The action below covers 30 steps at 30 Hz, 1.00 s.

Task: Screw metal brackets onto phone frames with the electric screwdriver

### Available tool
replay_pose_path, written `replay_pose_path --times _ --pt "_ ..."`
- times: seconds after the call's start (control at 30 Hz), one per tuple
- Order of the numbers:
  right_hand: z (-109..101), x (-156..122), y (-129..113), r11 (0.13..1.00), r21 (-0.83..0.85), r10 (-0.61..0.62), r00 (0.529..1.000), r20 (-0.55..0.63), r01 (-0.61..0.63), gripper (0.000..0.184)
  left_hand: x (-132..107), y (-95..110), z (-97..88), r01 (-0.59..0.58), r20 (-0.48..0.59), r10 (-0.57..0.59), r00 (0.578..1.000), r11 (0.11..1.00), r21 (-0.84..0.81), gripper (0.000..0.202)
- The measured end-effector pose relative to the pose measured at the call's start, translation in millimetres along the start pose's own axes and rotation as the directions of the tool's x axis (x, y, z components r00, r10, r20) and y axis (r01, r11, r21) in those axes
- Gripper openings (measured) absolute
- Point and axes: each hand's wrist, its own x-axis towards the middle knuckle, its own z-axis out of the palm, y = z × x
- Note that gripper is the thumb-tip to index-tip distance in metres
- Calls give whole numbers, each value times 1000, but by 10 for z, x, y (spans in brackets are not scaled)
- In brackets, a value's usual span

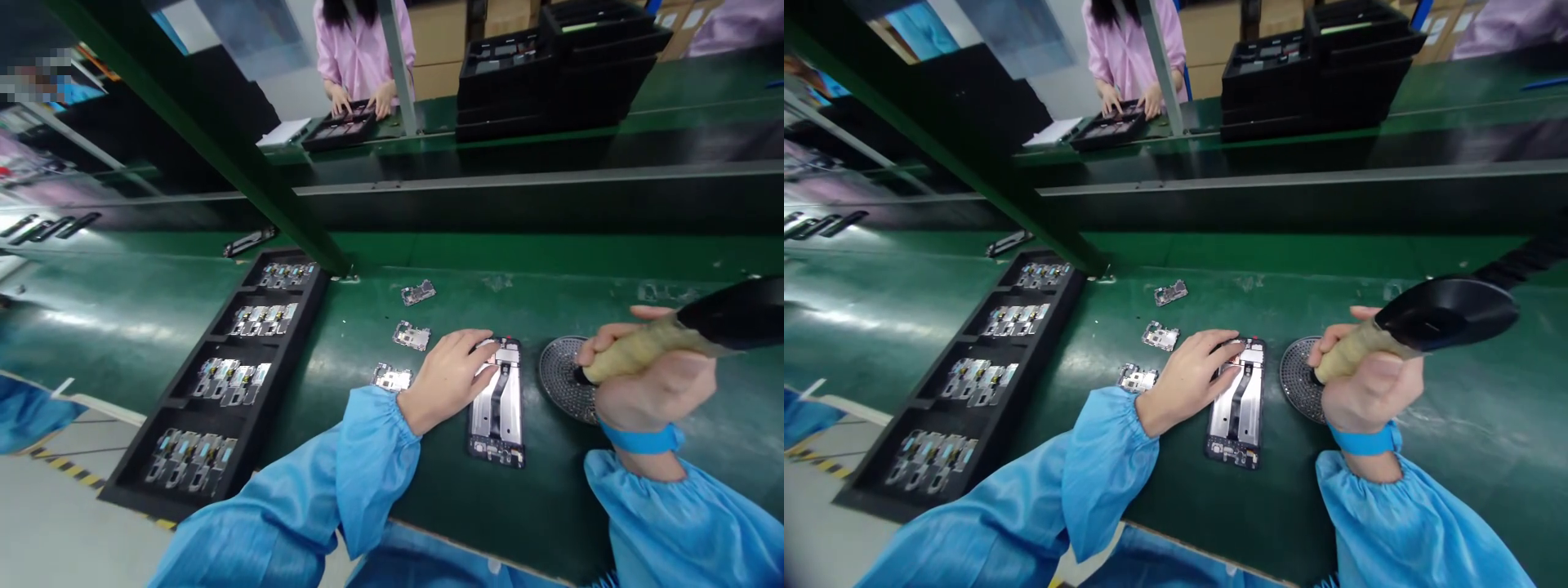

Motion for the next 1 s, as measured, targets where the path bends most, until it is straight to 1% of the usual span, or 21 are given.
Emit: replay_pose_path --times 0.07,0.13,0.2,0.27,0.3,0.37,0.43,0.47,0.63,0.77,0.9,1.0 --pt "-22 9 32 1000 25 3 1000 6 -4 55 -2 -3 4 -17 -7 17 1000 1000 4 29" --pt "-30 17 60 999 49 -23 1000 9 23 55 11 -2 -1 -19 -21 19 1000 1000 -15 29" --pt "-18 20 69 997 46 -64 998 -7 65 54 56 2 -11 23 -16 -24 1000 999 -39 26" --pt "5 16 57 995 36 -95 995 -21 95 55 135 5 -21 101 24 -100 995 995 -19 20" --pt "16 12 47 996 31 -87 996 -26 88 54 182 5 -23 133 52 -133 990 991 10 17" --pt "30 1 26 999 31 -42 999 -23 43 52 273 0 -23 158 94 -164 982 985 73 13" --pt "33 -10 14 999 35 -2 1000 -16 2 50 340 -9 -13 141 115 -153 981 984 107 10" --pt "33 -14 11 999 33 -1 1000 -11 1 49 362 -15 -5 128 120 -142 983 985 115 10" --pt "36 -23 25 998 33 -51 999 -13 51 52 414 -35 29 104 157 -124 980 986 131 10" --pt "31 -20 55 998 40 -53 999 2 53 51 460 -38 8 89 190 -114 975 987 135 11" --pt "18 -17 64 997 47 -52 999 -13 52 53 487 -38 -21 44 231 -71 970 992 122 11" --pt "17 -17 49 998 50 -34 999 -10 35 53 481 -34 -4 44 230 -73 970 991 128 12"
